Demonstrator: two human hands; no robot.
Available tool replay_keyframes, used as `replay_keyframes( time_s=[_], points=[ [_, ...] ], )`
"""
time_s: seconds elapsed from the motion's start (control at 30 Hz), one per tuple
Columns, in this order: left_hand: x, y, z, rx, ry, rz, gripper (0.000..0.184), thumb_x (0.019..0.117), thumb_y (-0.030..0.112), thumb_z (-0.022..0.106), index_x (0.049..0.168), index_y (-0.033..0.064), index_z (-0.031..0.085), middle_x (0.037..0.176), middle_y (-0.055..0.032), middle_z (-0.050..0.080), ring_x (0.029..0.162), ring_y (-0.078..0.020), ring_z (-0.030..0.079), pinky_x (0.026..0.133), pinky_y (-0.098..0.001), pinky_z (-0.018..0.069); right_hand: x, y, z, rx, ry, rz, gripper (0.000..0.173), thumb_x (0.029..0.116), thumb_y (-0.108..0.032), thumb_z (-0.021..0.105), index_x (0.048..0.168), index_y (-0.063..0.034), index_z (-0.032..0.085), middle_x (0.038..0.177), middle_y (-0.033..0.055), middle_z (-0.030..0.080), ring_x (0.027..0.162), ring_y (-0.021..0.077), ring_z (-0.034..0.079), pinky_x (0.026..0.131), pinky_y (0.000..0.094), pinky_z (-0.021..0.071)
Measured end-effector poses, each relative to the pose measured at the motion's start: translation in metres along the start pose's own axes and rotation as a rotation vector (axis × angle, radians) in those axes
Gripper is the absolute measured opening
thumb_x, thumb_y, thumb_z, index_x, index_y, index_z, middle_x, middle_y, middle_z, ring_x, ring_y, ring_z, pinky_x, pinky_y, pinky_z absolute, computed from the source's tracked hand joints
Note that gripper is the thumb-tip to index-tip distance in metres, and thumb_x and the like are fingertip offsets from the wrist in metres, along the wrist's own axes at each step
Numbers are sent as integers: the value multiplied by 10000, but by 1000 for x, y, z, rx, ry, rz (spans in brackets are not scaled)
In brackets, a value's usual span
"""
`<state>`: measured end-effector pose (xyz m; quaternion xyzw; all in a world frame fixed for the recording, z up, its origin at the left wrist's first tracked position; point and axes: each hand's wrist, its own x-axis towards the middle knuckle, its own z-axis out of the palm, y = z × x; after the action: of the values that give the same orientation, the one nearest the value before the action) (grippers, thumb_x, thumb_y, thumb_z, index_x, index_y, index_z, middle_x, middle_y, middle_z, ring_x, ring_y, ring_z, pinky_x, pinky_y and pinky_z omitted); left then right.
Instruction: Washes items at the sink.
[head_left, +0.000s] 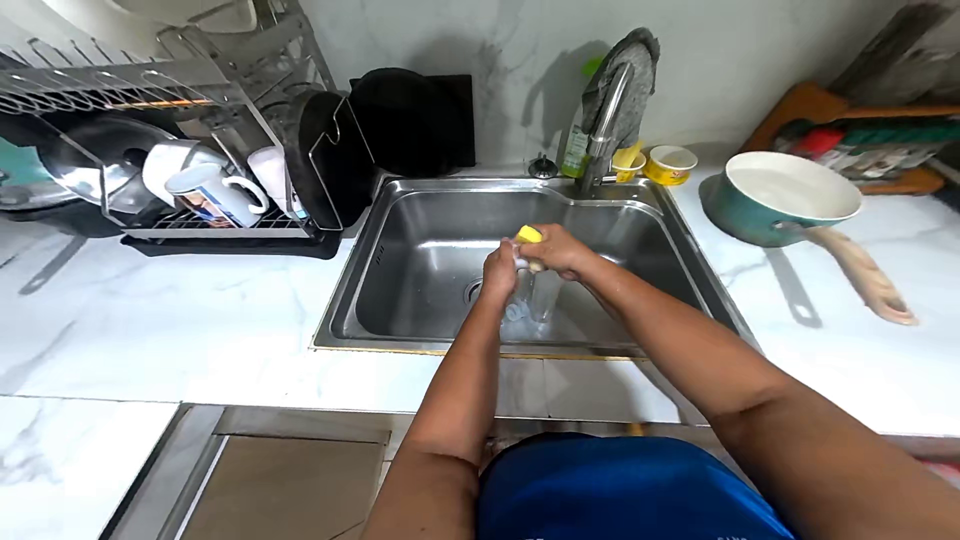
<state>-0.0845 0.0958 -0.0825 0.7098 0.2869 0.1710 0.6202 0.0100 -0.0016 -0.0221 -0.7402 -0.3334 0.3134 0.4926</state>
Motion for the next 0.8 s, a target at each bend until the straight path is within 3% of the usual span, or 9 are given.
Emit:
replay_keyframes(
  time_s=[0.03,0.1,0.13,0.17,0.23,0.37,0.53,0.7,0.8],
  points=[
    [1,-1,0,11,-14,2,621,1123,488,192,1274,72,629,879,-133,610,636,-209,509,577,-385,462,0,0,-2,9,-3,13,247,944,-104,715,1167,-7,673,924,112,684,734,156,637,687,357,563],
    [2,1,1,-44,-34,-31,610,1125,487,202,1228,54,618,775,-94,558,564,-174,473,536,-342,444,-3,-3,2,-47,33,21,252,939,-102,724,1169,-11,672,932,117,678,745,166,627,694,364,550],
    [2,2,-1,-107,-52,-72,593,1119,515,213,1206,65,590,691,-46,520,498,-131,464,484,-284,446,-4,-5,6,-107,59,8,272,936,-122,739,1177,-13,670,959,138,683,781,200,638,727,403,548],
    [1,5,-4,-181,-83,-123,588,1108,549,232,1261,89,565,672,-28,520,485,-115,475,474,-258,453,-2,-3,9,-150,81,-11,310,925,-146,758,1190,-7,674,1012,177,700,864,266,677,814,484,567],
    [-1,10,-5,-242,-76,-164,561,1091,584,275,1254,134,568,662,-11,516,486,-102,460,465,-240,423,2,9,17,-198,137,-41,382,918,-220,779,1220,-14,668,1023,207,709,874,322,701,820,544,579],
    [3,7,-5,-189,-8,-34,400,1128,397,321,1270,108,558,706,-27,514,499,-113,440,458,-266,405,3,15,22,-27,131,18,419,948,-209,738,1307,-42,604,991,173,681,766,235,660,719,420,572],
    [6,5,-1,-169,29,8,327,1138,300,280,1132,74,515,644,-24,489,461,-113,446,431,-268,418,-3,7,16,65,72,-17,321,941,-149,727,1221,-18,640,942,140,663,730,180,617,682,356,540],
    [1,3,-3,-244,-49,-3,339,1136,318,281,1232,82,506,626,-2,469,458,-97,435,440,-253,417,-12,0,13,-44,95,-33,324,939,-153,742,1202,7,643,931,164,672,741,230,634,699,424,557],
    [3,4,-4,-224,-123,-29,505,1119,496,247,1222,98,541,598,-3,465,443,-104,432,442,-252,430,-10,4,13,47,122,62,358,989,-245,698,1263,-27,621,946,135,668,709,189,626,662,374,555]
  ],
)
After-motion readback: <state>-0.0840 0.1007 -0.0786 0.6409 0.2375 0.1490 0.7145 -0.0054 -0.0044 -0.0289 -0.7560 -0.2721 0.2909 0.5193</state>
